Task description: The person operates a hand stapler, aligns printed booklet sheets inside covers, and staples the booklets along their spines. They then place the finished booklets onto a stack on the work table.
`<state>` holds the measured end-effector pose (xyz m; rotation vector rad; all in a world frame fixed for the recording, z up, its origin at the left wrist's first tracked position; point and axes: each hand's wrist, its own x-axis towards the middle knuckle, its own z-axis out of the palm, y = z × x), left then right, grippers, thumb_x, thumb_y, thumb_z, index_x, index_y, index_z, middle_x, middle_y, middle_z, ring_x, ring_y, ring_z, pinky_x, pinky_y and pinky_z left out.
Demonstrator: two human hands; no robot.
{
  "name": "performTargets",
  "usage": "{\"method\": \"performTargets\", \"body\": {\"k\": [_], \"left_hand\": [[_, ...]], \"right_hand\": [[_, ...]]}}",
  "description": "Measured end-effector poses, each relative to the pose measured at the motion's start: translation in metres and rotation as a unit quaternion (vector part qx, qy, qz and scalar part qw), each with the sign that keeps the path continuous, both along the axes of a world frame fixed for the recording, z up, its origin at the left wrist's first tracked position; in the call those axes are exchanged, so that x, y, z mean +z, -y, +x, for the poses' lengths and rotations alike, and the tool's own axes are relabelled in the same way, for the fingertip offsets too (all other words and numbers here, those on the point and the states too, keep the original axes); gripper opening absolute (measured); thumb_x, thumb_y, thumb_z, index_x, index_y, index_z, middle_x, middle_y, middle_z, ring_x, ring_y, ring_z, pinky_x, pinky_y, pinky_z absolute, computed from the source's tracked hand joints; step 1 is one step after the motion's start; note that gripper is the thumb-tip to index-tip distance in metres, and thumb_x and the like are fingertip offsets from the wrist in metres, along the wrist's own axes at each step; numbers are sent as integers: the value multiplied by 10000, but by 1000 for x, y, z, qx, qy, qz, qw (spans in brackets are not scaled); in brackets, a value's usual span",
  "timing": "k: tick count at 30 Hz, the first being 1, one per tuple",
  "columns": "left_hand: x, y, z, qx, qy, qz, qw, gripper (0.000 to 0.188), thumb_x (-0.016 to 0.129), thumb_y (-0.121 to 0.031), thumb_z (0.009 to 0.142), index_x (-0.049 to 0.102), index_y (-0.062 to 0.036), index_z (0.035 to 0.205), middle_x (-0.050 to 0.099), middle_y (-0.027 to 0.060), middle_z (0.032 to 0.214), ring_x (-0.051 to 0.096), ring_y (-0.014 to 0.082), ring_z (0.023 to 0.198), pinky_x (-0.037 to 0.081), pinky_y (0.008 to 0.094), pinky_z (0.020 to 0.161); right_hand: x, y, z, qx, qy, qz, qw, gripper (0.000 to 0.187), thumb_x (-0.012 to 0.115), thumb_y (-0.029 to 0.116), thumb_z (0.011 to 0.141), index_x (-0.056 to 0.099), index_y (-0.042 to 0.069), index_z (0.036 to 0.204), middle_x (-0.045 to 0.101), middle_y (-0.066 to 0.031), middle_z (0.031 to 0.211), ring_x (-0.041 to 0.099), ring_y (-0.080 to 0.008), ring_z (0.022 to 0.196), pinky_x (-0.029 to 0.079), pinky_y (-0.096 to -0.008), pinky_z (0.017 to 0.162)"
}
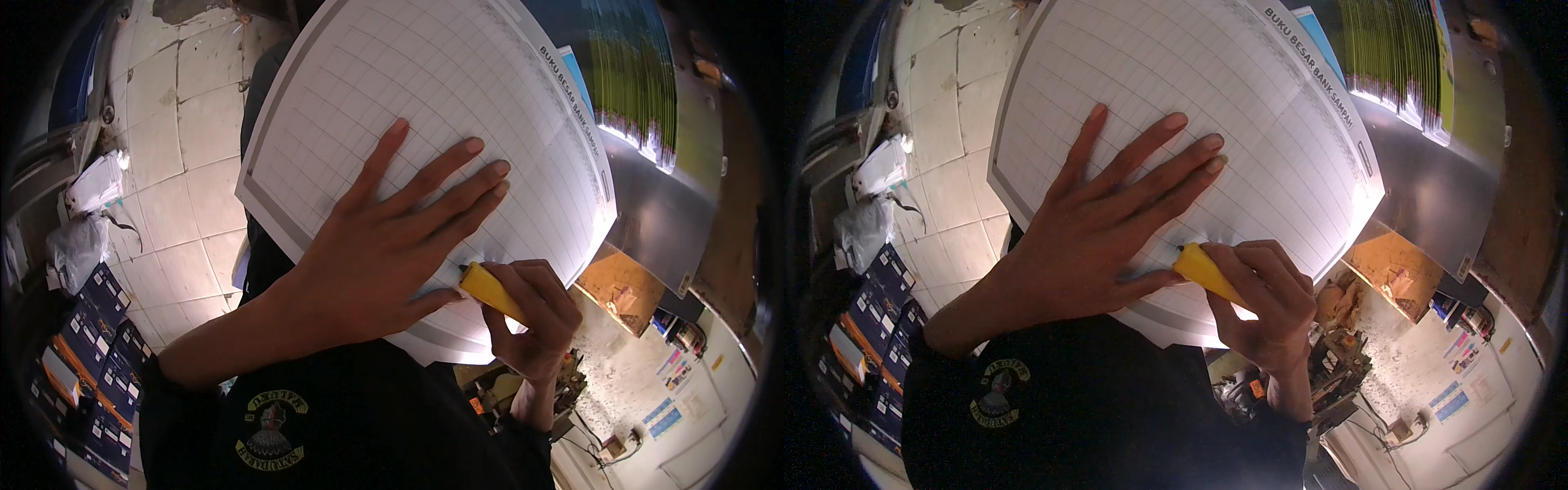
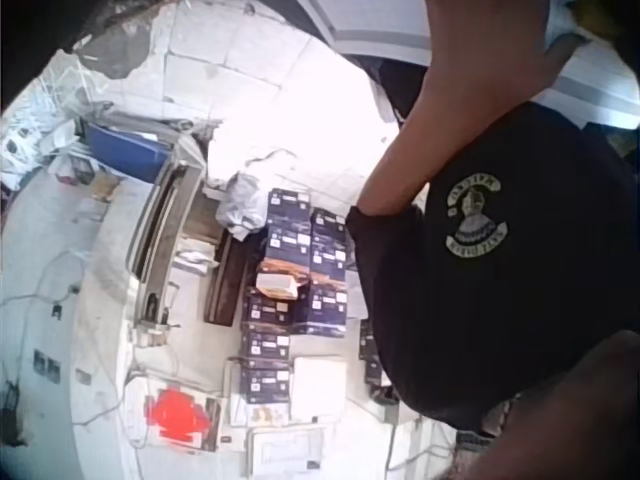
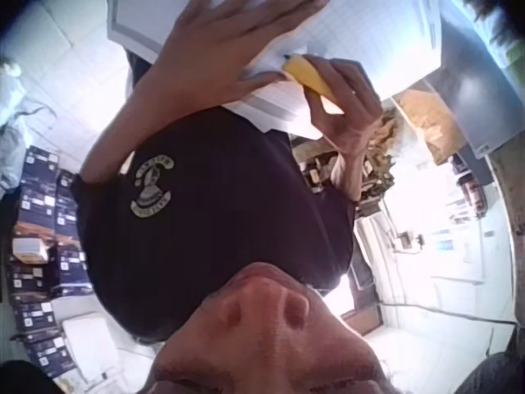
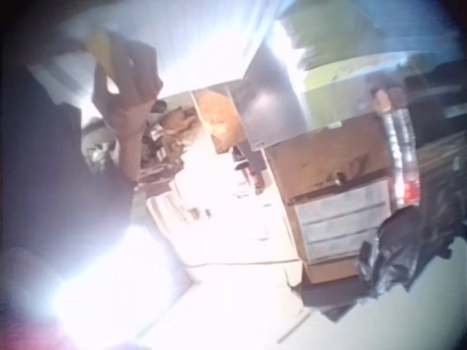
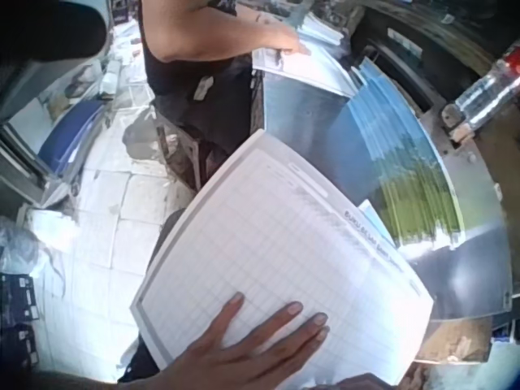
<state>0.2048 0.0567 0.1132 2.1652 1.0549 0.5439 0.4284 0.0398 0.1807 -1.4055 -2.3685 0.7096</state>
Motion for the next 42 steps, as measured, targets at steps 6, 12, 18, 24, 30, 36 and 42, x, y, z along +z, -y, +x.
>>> {"method": "performTargets", "body": {"k": [6, 12, 18, 24, 30, 36, 42], "left_hand": [[-1, -1, 1, -2, 3, -6, 1000, 922, 675, -593, 855, 328, -130, 1573, 265, 64, 1659, 132, 270, 1559, -35, 647, 1229], [4, -3, 0, -6, -21, 1, 1000, 924, 665, -599, 862, 326, -115, 1572, 252, 74, 1661, 120, 281, 1560, -36, 649, 1228], [-1, -1, 1, -1, -6, 10, 1000, 922, 668, -586, 867, 314, -112, 1575, 263, 82, 1656, 121, 283, 1560, -38, 646, 1228], [1, -1, 0, 2, 4, 2, 1000, 948, 688, -597, 839, 321, -121, 1572, 267, 60, 1657, 134, 260, 1558, -43, 636, 1236], [1, 0, 0, 5, 8, -1, 1000, 961, 698, -601, 822, 328, -123, 1569, 274, 47, 1654, 135, 250, 1558, -48, 633, 1238], [3, -3, -2, -24, -16, -15, 999, 1074, 740, -656, 756, 301, -120, 1578, 235, 64, 1665, 110, 272, 1560, -48, 633, 1237], [9, -4, -4, -29, -45, -12, 998, 1192, 794, -673, 681, 255, -123, 1591, 203, 71, 1671, 99, 283, 1560, -42, 636, 1237]], "right_hand": [[5, 5, -8, -59, 17, -42, 997, 501, 813, -41, 626, 743, 54, 1113, 667, -78, 884, 682, -224, 774, 561, -304, 655], [-8, 8, -3, 25, 41, 78, 996, 506, 816, -23, 666, 736, 62, 1157, 672, -83, 898, 682, -229, 783, 562, -292, 657], [-3, 13, -4, -54, 19, -29, 998, 531, 803, -42, 641, 736, 68, 1156, 676, -70, 918, 682, -221, 779, 556, -308, 659], [-4, 4, 1, 11, 35, 8, 999, 566, 789, -53, 606, 737, 73, 1156, 664, -59, 913, 680, -215, 804, 555, -312, 679], [-11, 0, 7, 33, 2, 23, 999, 575, 807, -22, 585, 745, 86, 1147, 680, -49, 936, 682, -211, 835, 573, -311, 699], [-20, 11, 13, 96, 87, 177, 976, 466, 779, 30, 668, 751, 74, 1131, 725, -41, 1050, 694, -201, 881, 580, -295, 672], [-22, 9, 20, 167, 117, 266, 942, 328, 767, 182, 811, 763, 126, 1134, 743, -13, 1112, 675, -150, 950, 532, -236, 624]]}}
